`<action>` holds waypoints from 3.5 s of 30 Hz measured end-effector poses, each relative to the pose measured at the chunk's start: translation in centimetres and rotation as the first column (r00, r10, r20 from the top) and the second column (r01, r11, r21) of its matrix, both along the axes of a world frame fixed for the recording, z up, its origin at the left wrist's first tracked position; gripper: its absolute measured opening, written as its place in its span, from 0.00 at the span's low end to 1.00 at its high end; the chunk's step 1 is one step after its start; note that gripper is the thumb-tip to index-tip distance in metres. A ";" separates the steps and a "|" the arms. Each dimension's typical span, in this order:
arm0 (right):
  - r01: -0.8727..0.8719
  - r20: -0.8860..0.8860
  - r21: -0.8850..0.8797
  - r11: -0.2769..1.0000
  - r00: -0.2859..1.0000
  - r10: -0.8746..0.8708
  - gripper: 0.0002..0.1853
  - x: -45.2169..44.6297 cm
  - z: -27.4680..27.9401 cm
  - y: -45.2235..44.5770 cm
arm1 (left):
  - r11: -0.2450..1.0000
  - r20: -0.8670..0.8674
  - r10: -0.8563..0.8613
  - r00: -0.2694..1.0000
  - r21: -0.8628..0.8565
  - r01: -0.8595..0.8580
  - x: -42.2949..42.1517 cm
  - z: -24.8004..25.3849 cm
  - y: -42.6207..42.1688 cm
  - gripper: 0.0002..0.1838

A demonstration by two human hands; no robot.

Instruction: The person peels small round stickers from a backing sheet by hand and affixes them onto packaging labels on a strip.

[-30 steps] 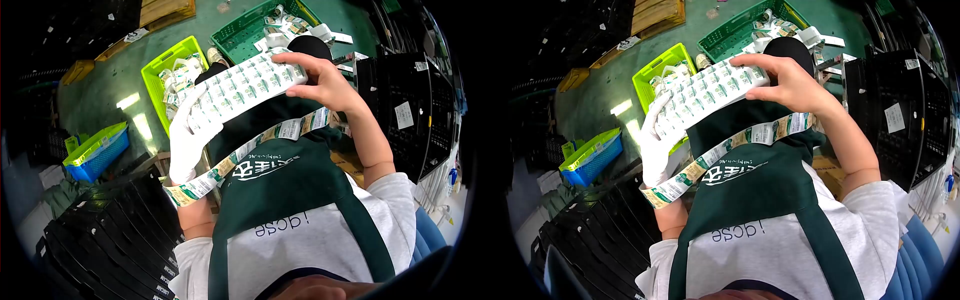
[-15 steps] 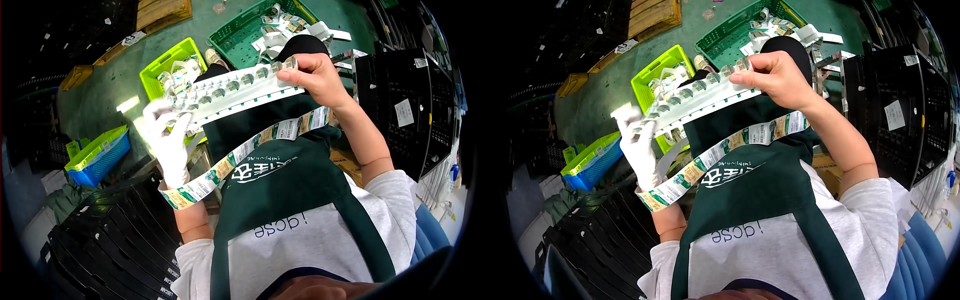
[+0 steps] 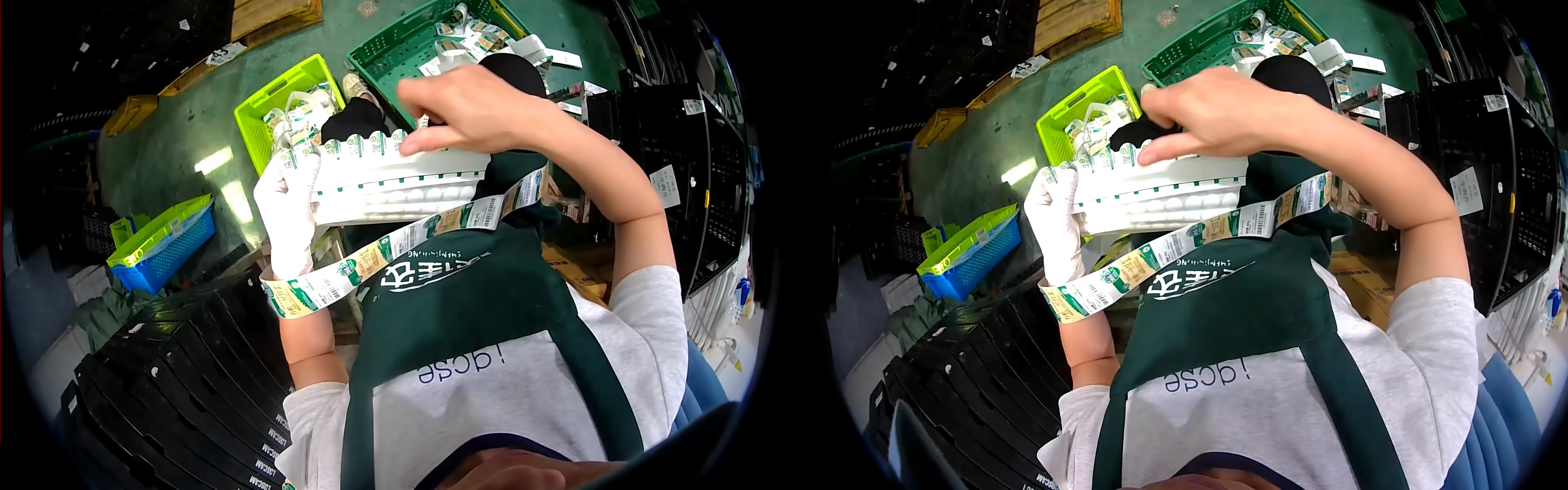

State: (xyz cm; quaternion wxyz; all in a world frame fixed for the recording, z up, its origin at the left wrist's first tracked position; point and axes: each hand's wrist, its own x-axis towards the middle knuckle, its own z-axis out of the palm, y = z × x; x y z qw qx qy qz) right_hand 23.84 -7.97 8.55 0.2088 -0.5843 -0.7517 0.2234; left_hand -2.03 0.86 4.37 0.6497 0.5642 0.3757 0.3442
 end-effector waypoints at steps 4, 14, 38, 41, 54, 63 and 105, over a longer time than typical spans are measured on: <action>-0.145 0.014 0.340 0.929 0.989 0.150 0.22 -1.5 -3.5 0.9 | 0.999 0.011 -0.011 1.000 -0.040 0.011 -0.1 -0.9 0.4 0.07; 0.417 -0.514 0.047 0.908 0.789 -0.336 0.09 3.9 -0.3 0.1 | 0.993 0.107 0.082 0.991 -0.094 -0.072 -0.4 -1.4 1.5 0.05; 0.213 -0.941 -0.254 0.943 0.170 -0.292 0.34 4.1 -0.5 -5.2 | 0.598 0.296 -0.392 0.871 0.801 -0.004 -2.3 10.2 -6.0 0.15; 0.160 -0.890 -0.242 0.957 0.357 -0.284 0.37 3.9 -1.5 -5.3 | 0.615 0.426 -0.377 0.823 0.779 -0.122 -2.4 9.4 -5.9 0.15; -0.132 -0.277 -0.566 0.814 0.960 -0.037 0.37 -4.0 -7.0 -3.9 | 0.941 0.055 0.235 0.970 0.238 -0.242 1.8 -4.2 11.9 0.25; 0.102 -0.403 -0.467 0.879 0.860 -0.314 0.23 -2.7 -6.8 -1.9 | 0.500 -0.905 -0.105 0.412 0.310 0.809 -0.6 -4.0 9.8 0.47; -0.130 -0.146 -0.374 0.918 0.986 0.080 0.23 -1.4 -3.3 2.3 | 0.995 -0.038 0.088 0.995 0.040 -0.086 1.7 -4.3 -2.8 0.11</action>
